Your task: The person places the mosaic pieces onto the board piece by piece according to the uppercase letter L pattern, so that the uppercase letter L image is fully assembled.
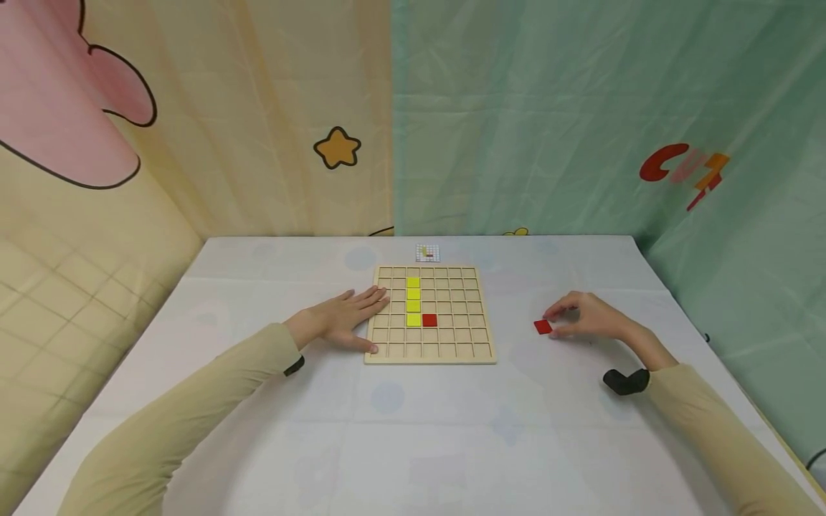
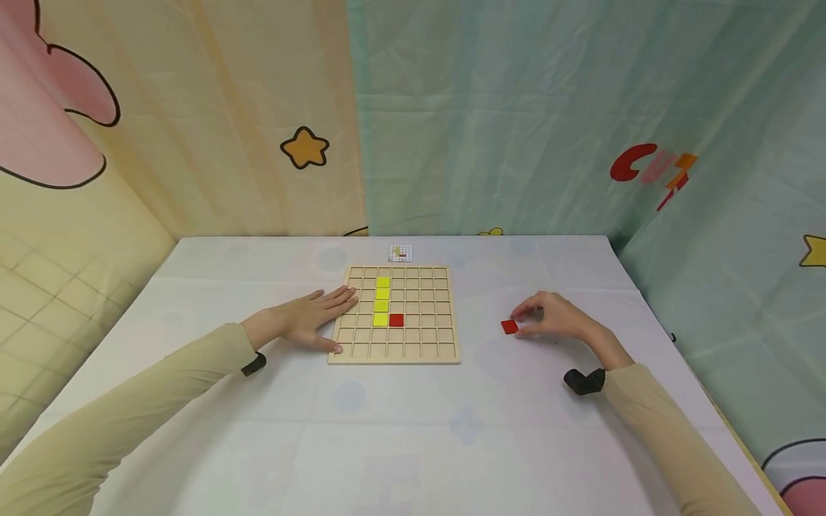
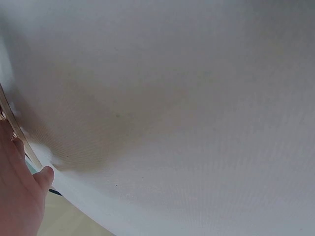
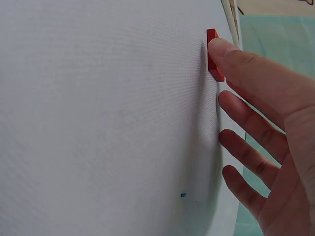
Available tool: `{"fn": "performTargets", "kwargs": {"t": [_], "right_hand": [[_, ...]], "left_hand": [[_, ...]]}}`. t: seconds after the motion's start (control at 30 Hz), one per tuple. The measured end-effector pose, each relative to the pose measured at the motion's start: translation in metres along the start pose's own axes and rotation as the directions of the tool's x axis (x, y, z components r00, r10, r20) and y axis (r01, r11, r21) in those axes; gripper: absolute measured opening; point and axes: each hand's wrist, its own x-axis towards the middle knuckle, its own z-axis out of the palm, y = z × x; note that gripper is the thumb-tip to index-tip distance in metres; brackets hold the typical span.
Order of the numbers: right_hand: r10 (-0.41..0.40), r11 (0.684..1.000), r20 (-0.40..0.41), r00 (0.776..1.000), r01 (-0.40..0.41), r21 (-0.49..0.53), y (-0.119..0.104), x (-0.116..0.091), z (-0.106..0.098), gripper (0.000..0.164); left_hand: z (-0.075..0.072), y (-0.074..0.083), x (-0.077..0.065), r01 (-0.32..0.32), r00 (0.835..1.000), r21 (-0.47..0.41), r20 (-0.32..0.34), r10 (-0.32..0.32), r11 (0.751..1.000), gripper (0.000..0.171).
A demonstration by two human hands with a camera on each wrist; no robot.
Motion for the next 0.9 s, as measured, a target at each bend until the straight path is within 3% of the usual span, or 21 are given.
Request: {"fn": "performTargets", "kwargs": {"t": [0.63, 0.9], "right_hand": [[-0.022, 0.999, 0.008, 1.000, 0.022, -0.042, 0.0029, -0.0004, 0.0009, 0.027], [-0.037, 0.998, -0.025, 0.999, 0.036, -0.042, 0.0028, -0.0001, 0.0034, 0.024]], "left_hand": [[-0.0017, 0.0023, 0.0001, 0.008, 1.000, 0.007, 0.029, -0.009, 1.000, 0.101], [-0.0014, 0.0015, 0.0002, 0.015, 1.000, 0.007, 0.024, -0.015, 1.000, 0.101]]}}
